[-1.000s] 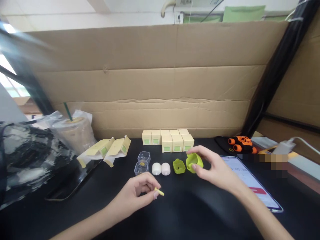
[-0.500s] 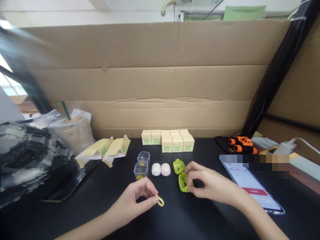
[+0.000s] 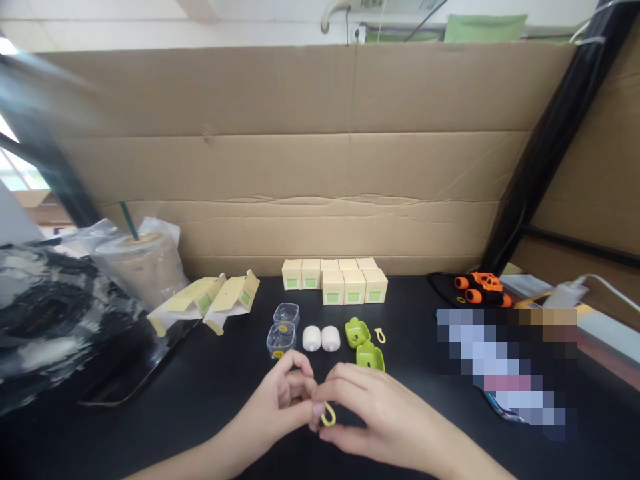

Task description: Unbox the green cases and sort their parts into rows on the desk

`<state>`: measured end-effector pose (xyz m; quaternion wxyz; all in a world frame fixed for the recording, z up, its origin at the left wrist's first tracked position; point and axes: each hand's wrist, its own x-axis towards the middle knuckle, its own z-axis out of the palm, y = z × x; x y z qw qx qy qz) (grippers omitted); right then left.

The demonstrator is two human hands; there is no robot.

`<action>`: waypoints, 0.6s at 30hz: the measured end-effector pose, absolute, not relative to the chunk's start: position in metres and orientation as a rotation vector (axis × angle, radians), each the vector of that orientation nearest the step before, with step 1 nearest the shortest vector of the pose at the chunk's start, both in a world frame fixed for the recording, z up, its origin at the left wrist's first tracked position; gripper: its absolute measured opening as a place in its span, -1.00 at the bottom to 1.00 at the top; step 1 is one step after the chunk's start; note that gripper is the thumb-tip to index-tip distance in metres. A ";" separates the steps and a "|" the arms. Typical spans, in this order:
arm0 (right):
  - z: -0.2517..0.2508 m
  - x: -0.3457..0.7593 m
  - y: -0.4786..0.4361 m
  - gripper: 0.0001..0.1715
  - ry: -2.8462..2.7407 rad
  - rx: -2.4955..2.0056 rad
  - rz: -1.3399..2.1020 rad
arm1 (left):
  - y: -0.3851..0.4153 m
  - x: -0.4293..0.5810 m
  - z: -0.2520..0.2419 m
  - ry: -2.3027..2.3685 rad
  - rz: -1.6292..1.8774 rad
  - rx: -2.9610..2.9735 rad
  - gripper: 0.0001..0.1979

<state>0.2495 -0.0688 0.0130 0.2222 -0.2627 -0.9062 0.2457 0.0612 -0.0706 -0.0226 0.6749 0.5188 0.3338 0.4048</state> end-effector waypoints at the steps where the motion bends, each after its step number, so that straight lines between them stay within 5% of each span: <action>1: 0.012 0.251 -0.067 -0.82 -2.483 -0.731 0.670 | -0.070 0.061 -0.023 0.744 0.912 1.166 -0.50; 4: 0.012 0.268 -0.049 -0.89 -2.287 -0.858 0.570 | -0.069 0.061 -0.026 0.754 0.923 1.194 -0.50; 10: 0.002 0.327 0.004 -0.70 -2.013 -1.289 0.472 | -0.071 0.058 -0.024 0.832 0.822 1.246 -0.57; 18: -0.022 0.341 0.023 -0.65 -2.125 -1.326 0.788 | -0.072 0.056 -0.018 0.896 0.739 1.350 -0.76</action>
